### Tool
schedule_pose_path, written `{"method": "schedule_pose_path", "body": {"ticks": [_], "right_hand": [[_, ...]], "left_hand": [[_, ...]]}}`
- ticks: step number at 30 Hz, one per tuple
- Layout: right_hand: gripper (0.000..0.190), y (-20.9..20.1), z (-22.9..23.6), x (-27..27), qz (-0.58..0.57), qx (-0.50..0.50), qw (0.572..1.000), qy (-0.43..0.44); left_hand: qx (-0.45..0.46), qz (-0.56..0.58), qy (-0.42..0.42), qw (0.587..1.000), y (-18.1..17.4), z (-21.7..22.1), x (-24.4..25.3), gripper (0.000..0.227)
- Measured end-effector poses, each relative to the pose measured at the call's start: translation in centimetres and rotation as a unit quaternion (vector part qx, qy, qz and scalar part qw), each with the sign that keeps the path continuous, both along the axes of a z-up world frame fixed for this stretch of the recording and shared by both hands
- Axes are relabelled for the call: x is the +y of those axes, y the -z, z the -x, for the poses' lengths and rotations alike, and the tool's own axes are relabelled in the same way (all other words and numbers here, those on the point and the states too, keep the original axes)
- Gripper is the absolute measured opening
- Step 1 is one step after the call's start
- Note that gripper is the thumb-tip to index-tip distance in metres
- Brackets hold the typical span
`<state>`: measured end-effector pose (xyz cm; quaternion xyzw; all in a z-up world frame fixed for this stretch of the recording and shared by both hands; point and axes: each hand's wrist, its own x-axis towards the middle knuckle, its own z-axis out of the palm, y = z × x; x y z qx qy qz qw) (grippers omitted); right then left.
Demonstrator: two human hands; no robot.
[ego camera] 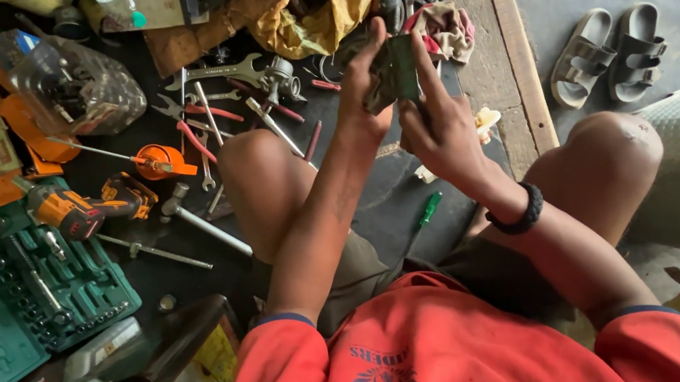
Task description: The user is disassembling and cleaning a motorcycle fuel pump assembly.
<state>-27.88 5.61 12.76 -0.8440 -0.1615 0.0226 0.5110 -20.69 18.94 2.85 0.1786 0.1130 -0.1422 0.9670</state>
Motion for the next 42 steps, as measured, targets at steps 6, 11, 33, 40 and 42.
{"method": "schedule_pose_path", "body": {"ticks": [6, 11, 33, 40, 42], "right_hand": [[0.073, 0.3, -0.2, -0.2, 0.022, 0.016, 1.0, 0.009], [0.07, -0.3, -0.4, 0.0, 0.02, 0.037, 0.999, 0.015], [0.068, 1.5, 0.0, -1.0, 0.055, 0.008, 0.998, -0.005], [0.07, 1.9, 0.5, -1.1, 0.053, 0.015, 0.998, -0.002], [0.069, 1.5, 0.6, -0.9, 0.049, 0.021, 0.999, -0.004]], "left_hand": [[0.076, -0.019, 0.038, 0.996, 0.9, -0.2, 0.0, 0.024], [0.005, -0.084, 0.122, 0.989, 0.8, 0.6, 1.0, 0.045], [0.079, -0.114, 0.114, 0.984, 1.1, 1.6, 0.5, 0.039], [0.126, -0.109, 0.123, 0.978, 2.7, 2.0, 0.4, 0.038], [0.118, -0.104, 0.134, 0.978, 2.0, 2.2, 0.7, 0.038]]}}
